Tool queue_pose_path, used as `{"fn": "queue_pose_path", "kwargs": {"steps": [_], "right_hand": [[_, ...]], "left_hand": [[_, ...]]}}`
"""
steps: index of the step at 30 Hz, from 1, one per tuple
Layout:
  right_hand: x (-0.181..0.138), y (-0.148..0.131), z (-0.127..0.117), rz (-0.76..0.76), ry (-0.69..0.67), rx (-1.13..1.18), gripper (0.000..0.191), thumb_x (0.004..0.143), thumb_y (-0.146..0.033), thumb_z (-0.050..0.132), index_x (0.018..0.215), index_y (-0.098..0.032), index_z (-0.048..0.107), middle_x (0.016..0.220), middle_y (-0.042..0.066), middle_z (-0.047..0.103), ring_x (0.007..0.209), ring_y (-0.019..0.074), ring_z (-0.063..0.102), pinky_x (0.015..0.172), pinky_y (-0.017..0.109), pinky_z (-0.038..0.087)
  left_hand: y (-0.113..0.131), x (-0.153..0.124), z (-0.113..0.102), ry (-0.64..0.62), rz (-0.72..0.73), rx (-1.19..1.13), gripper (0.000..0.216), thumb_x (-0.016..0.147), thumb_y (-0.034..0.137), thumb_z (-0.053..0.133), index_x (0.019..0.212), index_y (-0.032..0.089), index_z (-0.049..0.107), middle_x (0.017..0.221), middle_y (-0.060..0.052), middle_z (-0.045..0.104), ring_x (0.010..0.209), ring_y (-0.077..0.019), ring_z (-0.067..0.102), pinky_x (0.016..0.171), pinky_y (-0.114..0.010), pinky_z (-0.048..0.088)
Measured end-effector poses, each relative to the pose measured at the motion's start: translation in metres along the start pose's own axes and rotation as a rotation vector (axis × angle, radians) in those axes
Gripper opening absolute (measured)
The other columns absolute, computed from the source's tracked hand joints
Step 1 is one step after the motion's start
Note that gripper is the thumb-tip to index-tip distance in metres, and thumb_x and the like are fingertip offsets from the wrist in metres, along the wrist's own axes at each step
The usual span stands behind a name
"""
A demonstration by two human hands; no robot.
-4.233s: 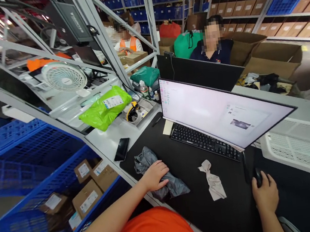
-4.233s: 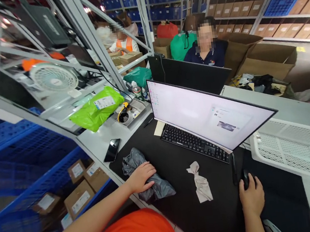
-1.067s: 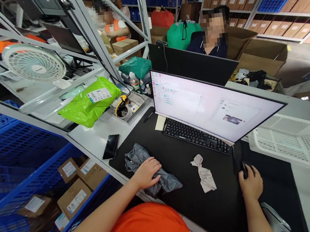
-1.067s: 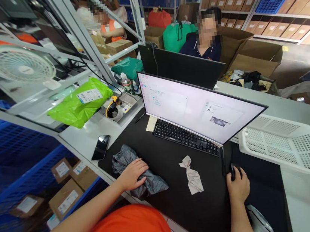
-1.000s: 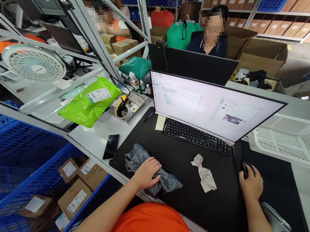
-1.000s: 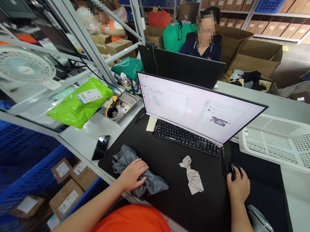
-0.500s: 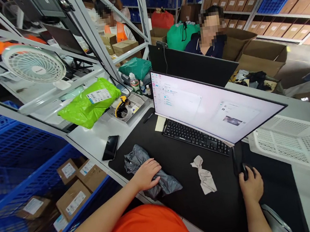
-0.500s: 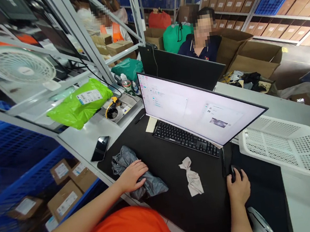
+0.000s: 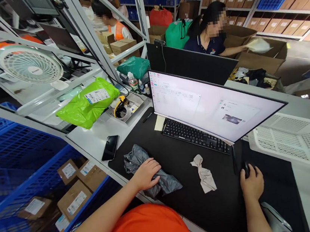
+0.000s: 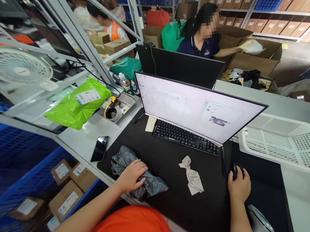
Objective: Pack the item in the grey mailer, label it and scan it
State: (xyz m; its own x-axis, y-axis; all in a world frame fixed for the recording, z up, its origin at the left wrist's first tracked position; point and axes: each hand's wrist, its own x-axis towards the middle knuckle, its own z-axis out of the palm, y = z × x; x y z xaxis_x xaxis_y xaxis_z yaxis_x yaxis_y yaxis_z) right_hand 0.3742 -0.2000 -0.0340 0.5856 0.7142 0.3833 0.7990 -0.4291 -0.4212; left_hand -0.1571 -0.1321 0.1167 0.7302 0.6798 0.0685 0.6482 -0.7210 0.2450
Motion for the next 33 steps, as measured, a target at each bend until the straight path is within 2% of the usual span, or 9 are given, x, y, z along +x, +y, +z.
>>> {"fn": "queue_pose_path", "kwargs": {"steps": [21,26,29,31,33], "right_hand": [[-0.001,0.002,0.002,0.01,0.011,-0.014,0.056,0.094,-0.046,0.046,0.131,-0.011,0.069,0.142,0.024,0.055,0.123,0.0404,0.056,0.099,0.053,0.047],[0.003,-0.001,0.002,0.01,0.044,-0.035,0.063,0.091,-0.046,0.053,0.139,-0.006,0.06,0.142,0.03,0.052,0.126,0.0435,0.055,0.1,0.059,0.046],[0.005,-0.012,-0.011,-0.052,0.077,-0.075,0.068,0.09,-0.045,0.056,0.142,-0.001,0.052,0.144,0.034,0.05,0.136,0.0466,0.047,0.107,0.064,0.041],[-0.004,-0.022,-0.029,-0.071,0.102,-0.079,0.067,0.09,-0.04,0.056,0.145,-0.002,0.048,0.147,0.033,0.047,0.143,0.046,0.04,0.112,0.067,0.036],[-0.025,-0.031,-0.055,-0.007,0.156,-0.096,0.07,0.087,-0.035,0.056,0.15,-0.006,0.043,0.151,0.032,0.045,0.147,0.0458,0.036,0.115,0.071,0.031]], "left_hand": [[-0.001,-0.001,0.001,0.013,0.01,0.023,0.036,0.09,0.034,0.059,0.121,0.016,0.064,0.12,-0.01,0.069,0.116,-0.0263,0.062,0.121,-0.048,0.035],[-0.002,-0.001,0.004,0.014,0.036,0.056,0.037,0.094,0.035,0.056,0.124,0.015,0.064,0.123,-0.011,0.069,0.118,-0.026,0.061,0.122,-0.046,0.032],[-0.005,-0.014,0.003,-0.031,0.082,0.098,0.049,0.096,0.046,0.055,0.132,0.012,0.061,0.13,-0.014,0.066,0.125,-0.028,0.057,0.124,-0.048,0.027],[-0.009,-0.031,0.001,-0.073,0.127,0.131,0.07,0.092,0.062,0.058,0.139,0.01,0.057,0.137,-0.017,0.063,0.131,-0.0313,0.053,0.125,-0.05,0.024],[-0.014,-0.052,-0.003,-0.089,0.173,0.164,0.089,0.084,0.073,0.061,0.145,0.009,0.052,0.146,-0.019,0.057,0.138,-0.034,0.048,0.127,-0.05,0.02]]}}
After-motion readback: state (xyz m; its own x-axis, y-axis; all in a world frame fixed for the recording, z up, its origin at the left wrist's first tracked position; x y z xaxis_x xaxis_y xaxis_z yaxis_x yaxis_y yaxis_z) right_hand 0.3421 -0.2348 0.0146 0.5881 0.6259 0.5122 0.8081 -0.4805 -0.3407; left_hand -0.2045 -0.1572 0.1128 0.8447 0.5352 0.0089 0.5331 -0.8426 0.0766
